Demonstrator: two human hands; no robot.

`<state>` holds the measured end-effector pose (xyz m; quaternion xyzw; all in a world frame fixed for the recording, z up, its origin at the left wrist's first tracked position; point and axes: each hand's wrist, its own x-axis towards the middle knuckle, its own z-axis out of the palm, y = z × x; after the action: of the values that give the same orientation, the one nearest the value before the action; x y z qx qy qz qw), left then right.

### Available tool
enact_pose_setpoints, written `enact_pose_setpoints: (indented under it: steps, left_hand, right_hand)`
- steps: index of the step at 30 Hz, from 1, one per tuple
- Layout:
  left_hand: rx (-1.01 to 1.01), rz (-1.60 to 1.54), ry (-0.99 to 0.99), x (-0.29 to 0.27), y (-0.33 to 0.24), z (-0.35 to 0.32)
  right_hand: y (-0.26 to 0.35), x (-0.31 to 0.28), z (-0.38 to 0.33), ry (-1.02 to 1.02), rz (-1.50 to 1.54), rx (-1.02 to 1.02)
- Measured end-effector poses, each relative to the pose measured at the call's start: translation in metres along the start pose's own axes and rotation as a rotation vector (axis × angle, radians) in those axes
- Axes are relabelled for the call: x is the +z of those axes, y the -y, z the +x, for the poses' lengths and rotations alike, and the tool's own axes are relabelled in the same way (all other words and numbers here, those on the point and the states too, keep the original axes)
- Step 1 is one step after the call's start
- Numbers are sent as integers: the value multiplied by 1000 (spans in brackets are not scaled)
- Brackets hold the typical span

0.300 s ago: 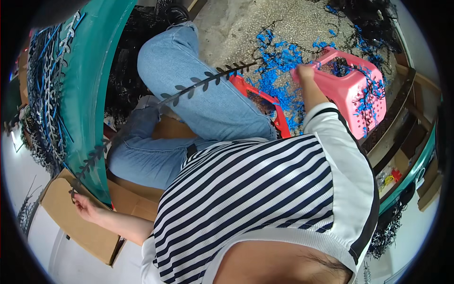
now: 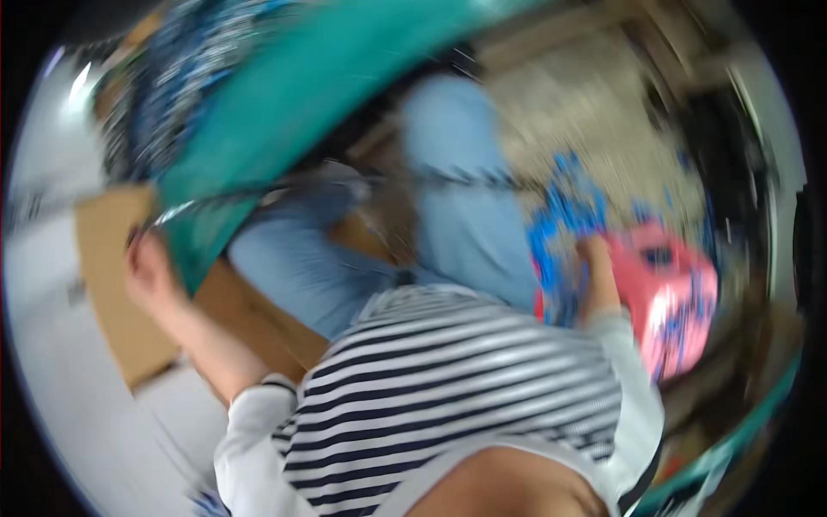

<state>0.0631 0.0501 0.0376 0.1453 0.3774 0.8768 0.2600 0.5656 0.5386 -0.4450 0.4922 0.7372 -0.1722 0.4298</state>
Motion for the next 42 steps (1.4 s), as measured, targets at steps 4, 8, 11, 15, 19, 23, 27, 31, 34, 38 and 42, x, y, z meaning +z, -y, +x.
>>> enact_pose_setpoints:
  steps: [4, 8, 11, 15, 19, 23, 27, 31, 34, 38, 42]
  left_hand:
    - [325, 263, -142, 117, 88, -11]
    - [182, 299, -71, 185, 132, -69]
    - [194, 442, -17, 225, 213, -167]
    - [608, 1025, 53, 114, 212, -254]
    - [198, 1488, 337, 40, 93, -280]
    - [257, 1519, -281, -69, -44, -221]
    - [81, 2260, -535, -203, -181, -183]
    - [-632, 2385, -623, -323, -224, -148]
    - [-1006, 2306, -622, -347, -220, -135]
    - [-1070, 2058, -773, -396, -184, -147]
    - [-1014, 1675, -963, -395, -204, -146]
  right_hand:
    - [48, -129, -105, -1249, 532, -557]
    - [173, -218, -377, -1348, 945, -1550]
    - [128, -190, -453, -1256, 614, -1828]
    - [193, -51, -461, -1162, 529, -1770]
    - [256, -19, -438, -770, 724, -1769]
    - [334, -52, -342, -559, 1079, -1765]
    - [337, -90, -319, -640, 1331, -1544]
    - [389, -109, -390, -1106, 1184, -1253]
    - [400, -123, -383, -1083, 1453, -1171]
    - [387, -146, -349, -1093, 1209, -1327]
    - [400, -158, -384, -988, 1253, -1113]
